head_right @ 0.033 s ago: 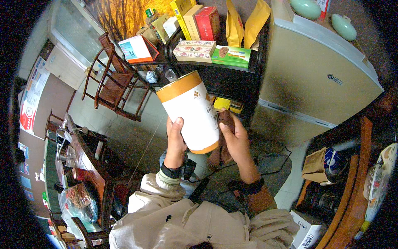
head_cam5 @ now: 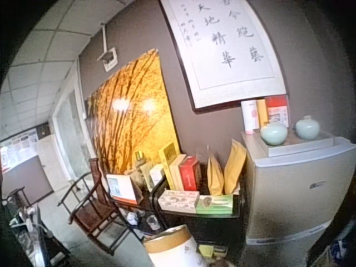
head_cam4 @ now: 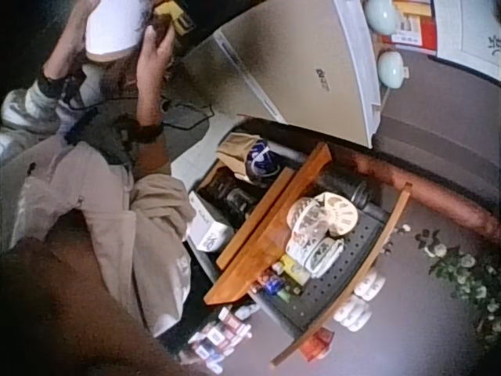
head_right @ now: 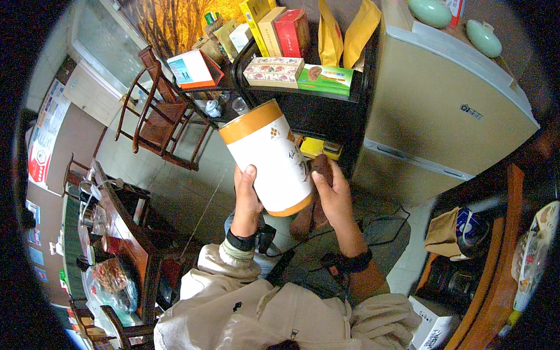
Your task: The person kneels and wipes a black plastic tray with a brown cloth, then places it on a shelf. They then wipe the lid and body of a cylindrical container and place it on the shelf, followed by wiping and placing a second cylindrical container.
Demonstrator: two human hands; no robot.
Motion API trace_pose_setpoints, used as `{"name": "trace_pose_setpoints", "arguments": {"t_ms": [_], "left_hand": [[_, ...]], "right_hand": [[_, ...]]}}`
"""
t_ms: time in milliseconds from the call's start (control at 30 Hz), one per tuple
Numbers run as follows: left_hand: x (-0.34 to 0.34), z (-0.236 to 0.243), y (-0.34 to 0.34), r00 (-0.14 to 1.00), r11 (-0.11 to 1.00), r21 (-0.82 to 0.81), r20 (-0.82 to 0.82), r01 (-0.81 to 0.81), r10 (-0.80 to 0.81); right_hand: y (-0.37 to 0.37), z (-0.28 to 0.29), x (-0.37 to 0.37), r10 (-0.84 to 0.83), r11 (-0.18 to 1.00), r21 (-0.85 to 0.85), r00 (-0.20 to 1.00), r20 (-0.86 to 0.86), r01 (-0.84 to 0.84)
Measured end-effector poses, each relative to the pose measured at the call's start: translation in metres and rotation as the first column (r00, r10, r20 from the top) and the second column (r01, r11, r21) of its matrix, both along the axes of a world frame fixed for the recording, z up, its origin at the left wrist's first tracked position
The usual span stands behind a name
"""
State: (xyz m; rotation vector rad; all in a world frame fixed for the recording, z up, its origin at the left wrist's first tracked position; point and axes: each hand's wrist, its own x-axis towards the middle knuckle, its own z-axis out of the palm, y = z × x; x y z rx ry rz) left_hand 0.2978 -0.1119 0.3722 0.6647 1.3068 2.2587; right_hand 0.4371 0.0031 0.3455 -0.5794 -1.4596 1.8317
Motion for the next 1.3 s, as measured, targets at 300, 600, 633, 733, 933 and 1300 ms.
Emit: {"name": "trace_pose_setpoints", "arguments": {"t_ms": [300, 600, 633, 733, 933, 1300], "left_hand": [[0.002, -0.003, 0.005, 0.991, 0.994, -0.031, -0.088, -0.101, 0.097], [0.006, -0.012, 0.002, 0.966, 0.987, -0.078, -0.227, -0.144, 0.123], [0.006, -0.013, 0.001, 0.973, 0.990, -0.062, -0.204, -0.126, 0.111], [0.006, -0.013, -0.003, 0.994, 0.999, 0.009, -0.098, -0.039, 0.040], [0.003, -0.008, -0.006, 0.988, 0.990, 0.085, -0.115, 0.110, -0.100], [0.001, -0.007, -0.003, 0.999, 0.986, 0.169, 0.048, 0.003, -0.012]], "right_hand": [[-0.024, 0.036, 0.015, -0.257, 0.729, 0.650, 0.966, -0.032, 0.215], [-0.035, 0.047, -0.006, -0.335, 0.584, 0.804, 0.936, 0.109, 0.115], [-0.029, 0.044, -0.008, -0.286, 0.702, 0.701, 0.951, 0.120, 0.123], [-0.008, 0.035, -0.007, -0.081, 0.946, 0.323, 0.984, 0.157, 0.026], [0.007, 0.005, -0.008, 0.110, 0.994, -0.016, 0.993, -0.045, -0.111], [-0.020, -0.011, -0.001, -0.026, 0.980, -0.201, 0.987, -0.161, -0.007]]}}
